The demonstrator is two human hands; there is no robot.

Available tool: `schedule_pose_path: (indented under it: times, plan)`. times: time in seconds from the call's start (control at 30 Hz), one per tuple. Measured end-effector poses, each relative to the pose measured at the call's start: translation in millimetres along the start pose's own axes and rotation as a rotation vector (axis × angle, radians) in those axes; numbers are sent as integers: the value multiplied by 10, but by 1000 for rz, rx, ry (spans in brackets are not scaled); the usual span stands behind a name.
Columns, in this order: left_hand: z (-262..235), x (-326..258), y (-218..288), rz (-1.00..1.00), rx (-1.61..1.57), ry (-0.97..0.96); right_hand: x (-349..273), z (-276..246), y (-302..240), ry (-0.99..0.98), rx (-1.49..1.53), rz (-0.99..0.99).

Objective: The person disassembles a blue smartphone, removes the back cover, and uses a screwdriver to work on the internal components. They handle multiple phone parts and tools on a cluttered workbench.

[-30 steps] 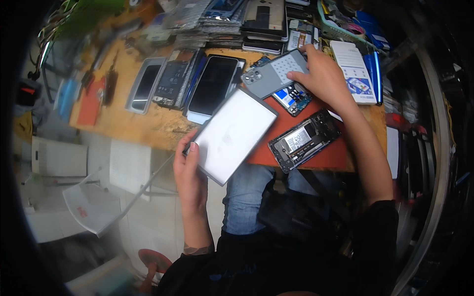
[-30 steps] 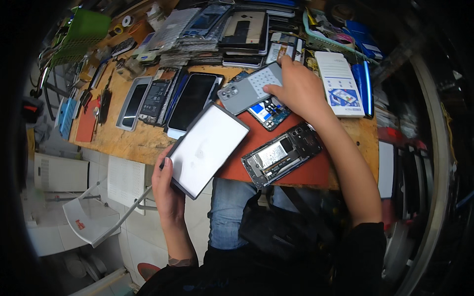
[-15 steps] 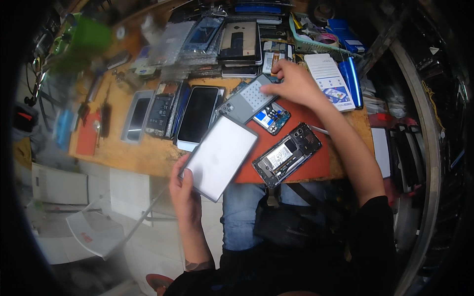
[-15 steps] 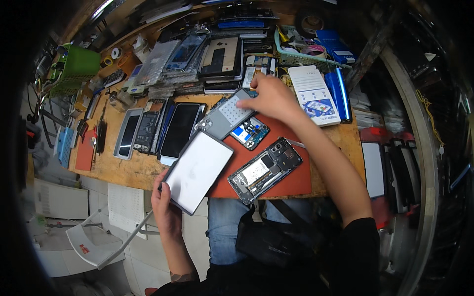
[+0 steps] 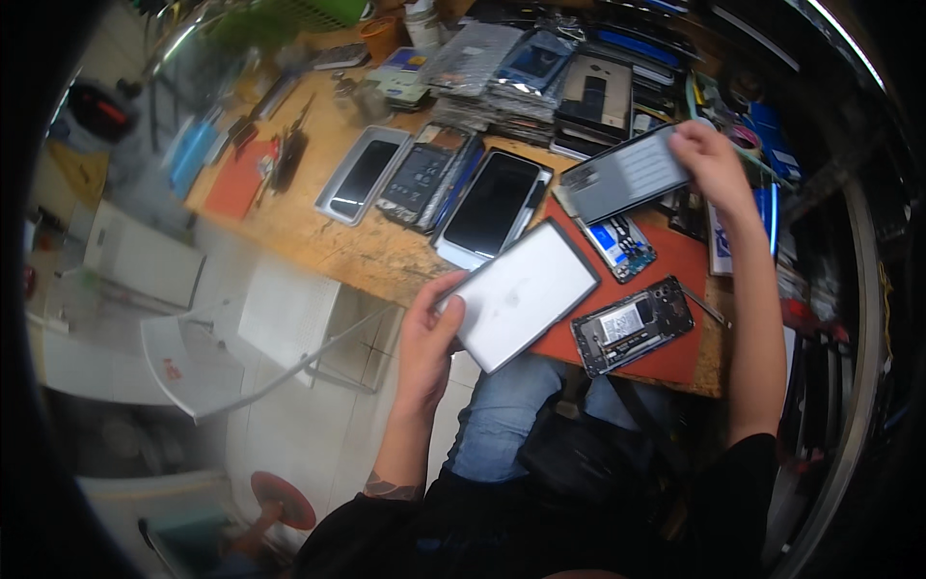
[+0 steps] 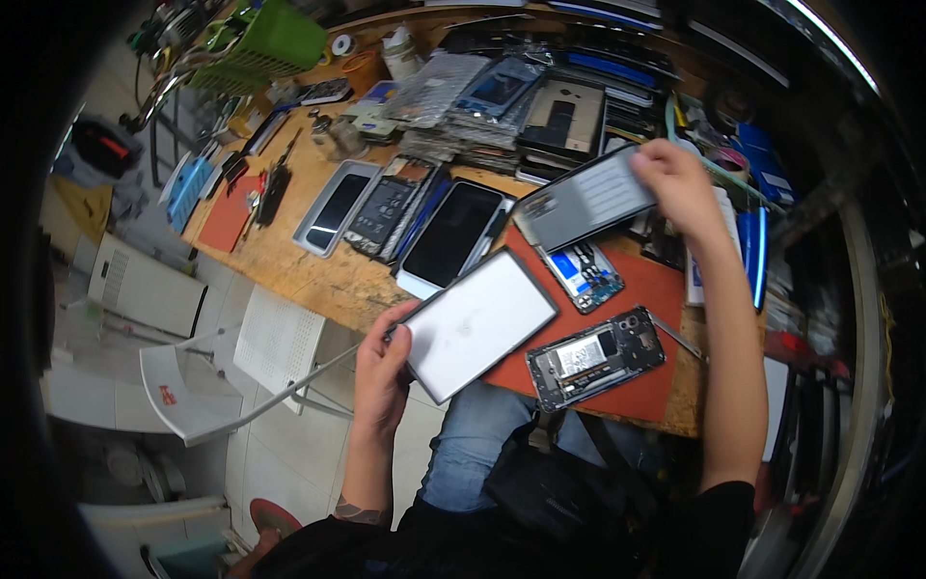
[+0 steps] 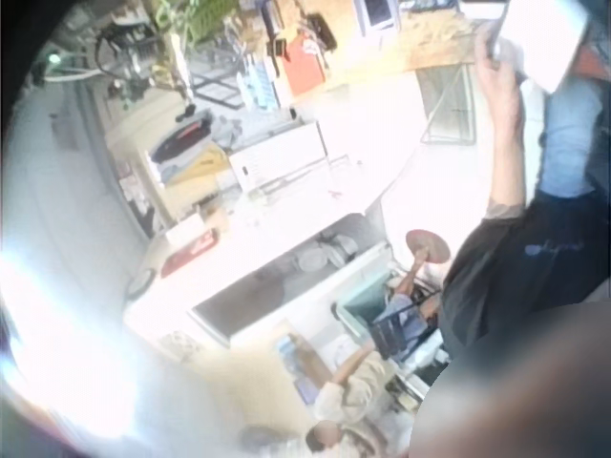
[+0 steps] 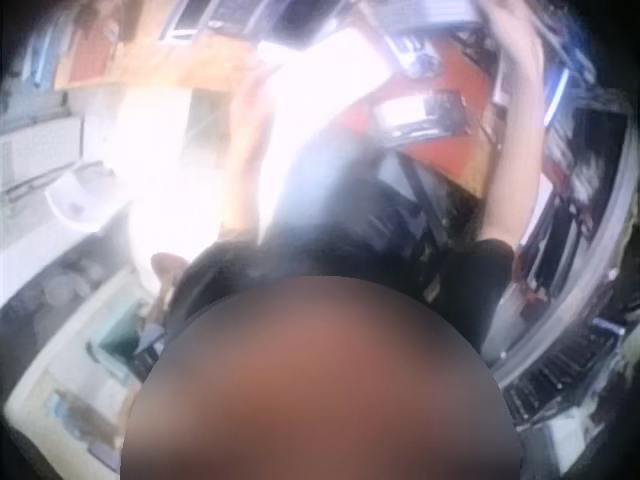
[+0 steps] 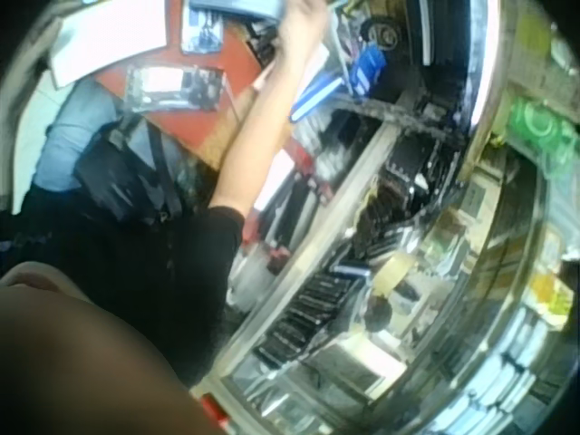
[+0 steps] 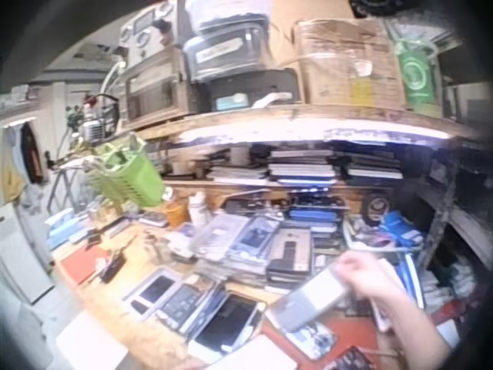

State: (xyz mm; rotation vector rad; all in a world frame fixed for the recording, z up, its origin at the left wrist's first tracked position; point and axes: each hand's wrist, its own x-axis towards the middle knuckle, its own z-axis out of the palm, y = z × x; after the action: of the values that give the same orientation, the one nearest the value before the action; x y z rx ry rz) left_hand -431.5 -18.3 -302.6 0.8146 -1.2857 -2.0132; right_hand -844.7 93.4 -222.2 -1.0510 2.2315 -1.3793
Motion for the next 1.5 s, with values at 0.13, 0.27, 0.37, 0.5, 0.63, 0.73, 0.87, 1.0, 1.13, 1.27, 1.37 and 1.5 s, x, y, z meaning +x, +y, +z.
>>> schedule_pose_path:
  times: [0.13, 0.27, 0.37, 0.5, 0.63, 0.73, 0.87, 1.0, 1.13, 1.27, 1.37, 1.5]
  plan:
    - [52, 8, 7, -59, 29, -57, -180, -20, -177, 79, 131, 30]
    - [190, 26, -26, -72, -124, -52, -596, 363, -210, -123, 92, -97]
    - [252, -4, -24, -73, -159, -14, -924, 241, -253, 95, -247, -320]
    - [378, 2, -68, 59, -38, 52, -1146, 83, -237, -24, -306, -62]
    - [419, 68, -89, 74, 45, 112, -1253, 251, -133, -119, -374, -146]
    - [389, 62, -93, 62, 59, 164, -1244, 443, -90, -113, -583, -329]
    - [313, -46, -68, 92, -37, 219, -1213, 562, -92, -151, -665, -287]
    - [217, -146, -23, 43, -122, 202, -1080, 579, -56, -147, -590, -209]
    - [137, -239, -4, 24, -223, 186, -989, 598, -59, -157, -546, -145]
    - [84, -283, -33, 4, -207, 129, -897, 572, -91, -208, -488, -74]
    - [1, -339, -31, -39, -201, 101, -795, 597, -70, -181, -381, -24]
    - [-179, -418, -4, -104, -199, 18, -717, 609, -1, -244, 15, 147]
